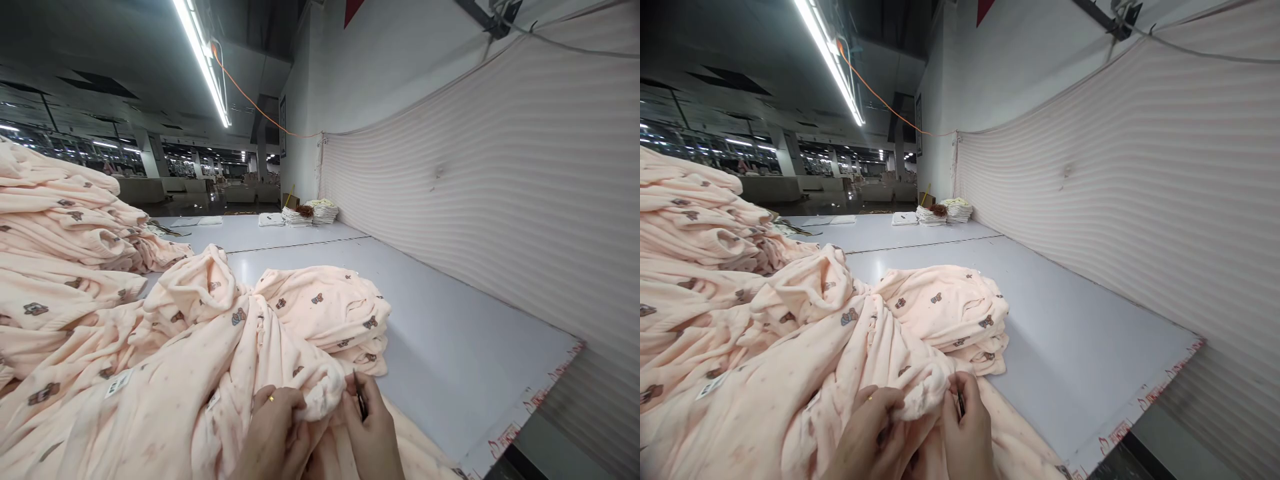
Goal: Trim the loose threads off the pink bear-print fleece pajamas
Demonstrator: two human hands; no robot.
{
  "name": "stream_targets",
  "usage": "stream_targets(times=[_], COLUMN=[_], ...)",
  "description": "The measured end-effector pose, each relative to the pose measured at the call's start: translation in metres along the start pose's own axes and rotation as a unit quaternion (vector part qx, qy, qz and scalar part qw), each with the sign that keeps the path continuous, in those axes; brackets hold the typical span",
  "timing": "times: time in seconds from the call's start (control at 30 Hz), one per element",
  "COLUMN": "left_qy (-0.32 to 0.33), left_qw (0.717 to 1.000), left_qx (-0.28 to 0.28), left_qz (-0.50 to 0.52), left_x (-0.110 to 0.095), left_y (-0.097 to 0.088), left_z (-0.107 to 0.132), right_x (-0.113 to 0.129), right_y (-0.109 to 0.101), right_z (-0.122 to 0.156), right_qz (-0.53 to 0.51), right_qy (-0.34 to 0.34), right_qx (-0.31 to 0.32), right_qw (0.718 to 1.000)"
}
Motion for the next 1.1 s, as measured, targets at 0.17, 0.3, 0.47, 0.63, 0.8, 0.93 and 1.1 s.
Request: stream_targets(times=[0.17,0.3,0.47,0.63,0.8,0.93,1.1], left_qy=[0.044,0.083,0.055,0.041,0.04,0.044,0.047], left_qw=[0.998,0.995,0.997,0.996,0.996,0.996,0.997], left_qx=[-0.023,-0.005,-0.005,0.036,0.014,0.021,0.03], left_qz=[0.046,0.051,0.06,0.066,0.081,0.076,0.062], left_x=[-0.006,-0.01,-0.01,-0.011,-0.007,-0.005,-0.005], left_y=[-0.003,-0.002,0.002,0.008,0.004,0.001,0.001], left_z=[-0.003,-0.006,-0.007,-0.011,-0.013,-0.014,-0.013], right_x=[0.031,0.04,0.023,0.011,0.019,0.027,0.025], right_y=[-0.009,0.001,0.011,0.007,-0.002,-0.018,-0.022], right_z=[0.01,0.01,0.008,0.012,0.014,0.013,0.012], right_qz=[0.172,0.241,0.222,0.113,0.069,0.112,0.179], right_qy=[-0.166,-0.214,-0.191,-0.085,-0.062,-0.098,-0.135], right_qx=[0.026,0.127,0.158,0.02,0.037,0.091,0.123], right_qw=[0.971,0.938,0.943,0.99,0.995,0.985,0.967])
Point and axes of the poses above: each hand's wrist, its own z-axis away from the middle knuckle, its own y-axis out of the palm, x = y × z, the point moved 4 cm from there along -z, towards the middle knuckle
